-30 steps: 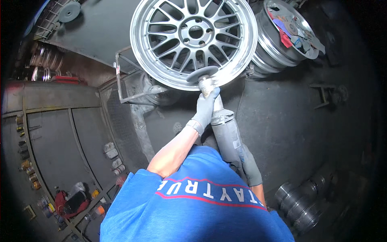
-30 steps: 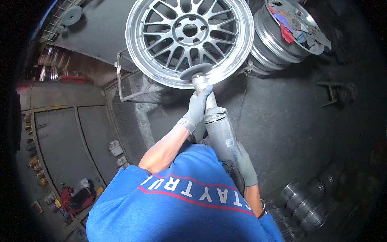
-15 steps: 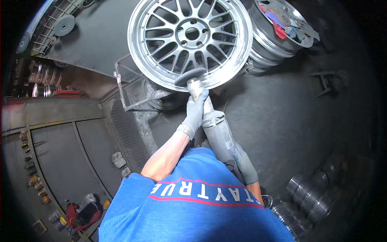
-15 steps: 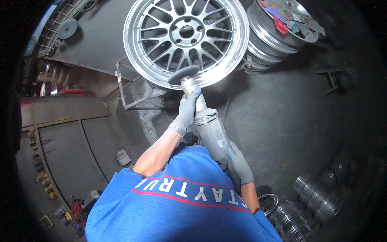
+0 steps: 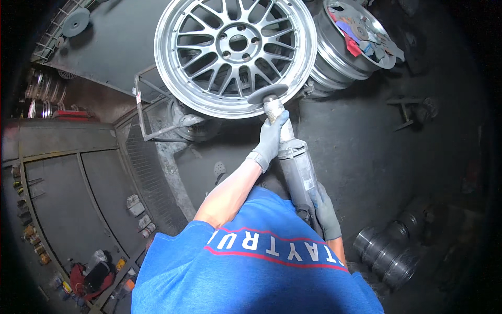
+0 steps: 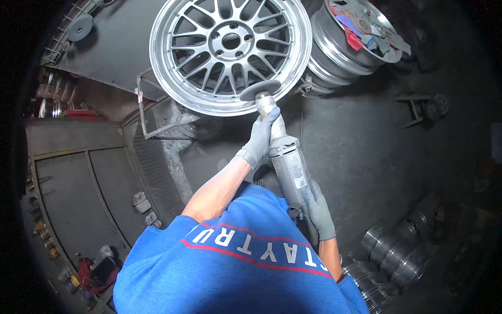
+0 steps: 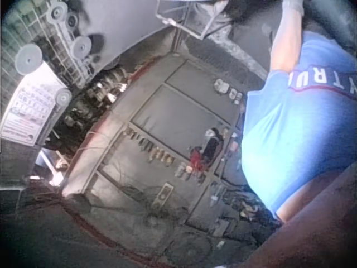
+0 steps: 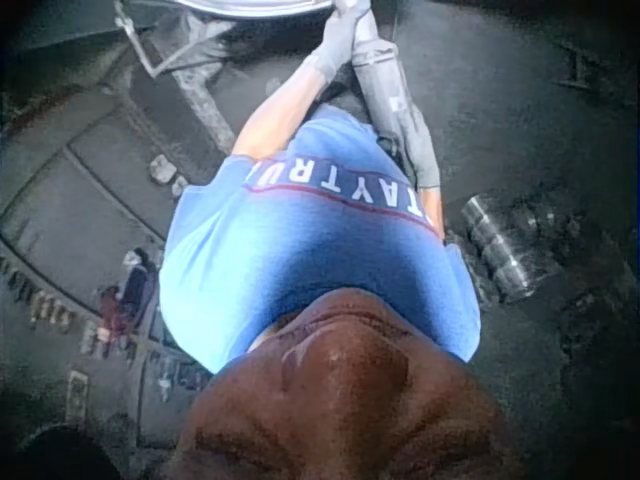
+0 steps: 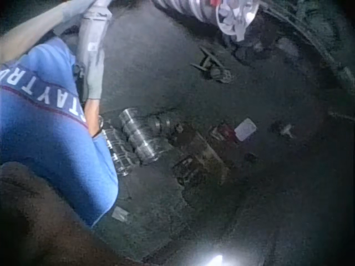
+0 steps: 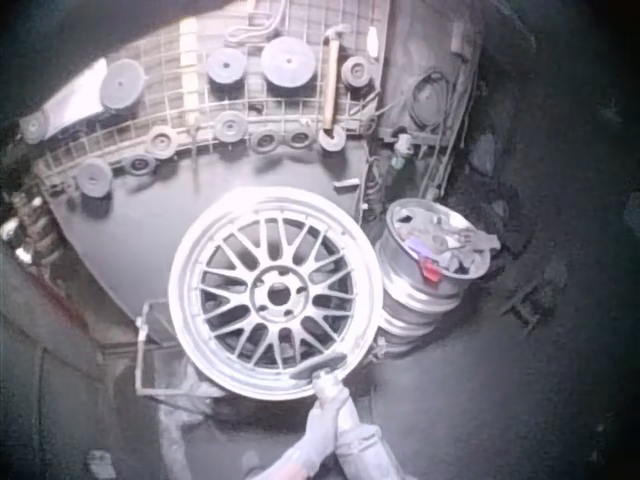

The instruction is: The person uses an angle grinder to smooth the outer rim of a silver alloy wheel mounted on a stand. The person repeatedly moves the grinder along the rim and occasionally pauses to wipe the surface with a gloved hand.

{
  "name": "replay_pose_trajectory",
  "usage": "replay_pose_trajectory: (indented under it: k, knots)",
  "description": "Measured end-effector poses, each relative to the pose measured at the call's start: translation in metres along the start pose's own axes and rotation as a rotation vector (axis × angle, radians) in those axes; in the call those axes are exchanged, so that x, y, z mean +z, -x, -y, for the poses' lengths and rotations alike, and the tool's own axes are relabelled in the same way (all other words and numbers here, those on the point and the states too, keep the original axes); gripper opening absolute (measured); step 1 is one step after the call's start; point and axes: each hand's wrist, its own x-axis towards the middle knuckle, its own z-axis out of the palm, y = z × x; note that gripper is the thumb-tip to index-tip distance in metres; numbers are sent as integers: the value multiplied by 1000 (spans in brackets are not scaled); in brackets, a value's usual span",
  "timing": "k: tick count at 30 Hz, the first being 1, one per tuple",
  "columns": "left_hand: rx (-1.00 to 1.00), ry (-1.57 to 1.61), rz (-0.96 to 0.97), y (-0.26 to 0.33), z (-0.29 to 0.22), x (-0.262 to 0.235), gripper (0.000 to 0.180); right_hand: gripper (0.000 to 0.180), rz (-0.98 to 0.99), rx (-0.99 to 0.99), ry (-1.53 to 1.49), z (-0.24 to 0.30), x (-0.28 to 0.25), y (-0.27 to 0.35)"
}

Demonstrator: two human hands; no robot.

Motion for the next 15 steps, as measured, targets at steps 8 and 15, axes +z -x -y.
replay_pose_trajectory:
  k: [8,15]
  knots:
    - [15,-78,-53,29,-36,-65,65,66,90,38,-125,3,72,23]
    - [128,-227,-125,33,-80,-104,71,68,195,-12,-224,0,117,8]
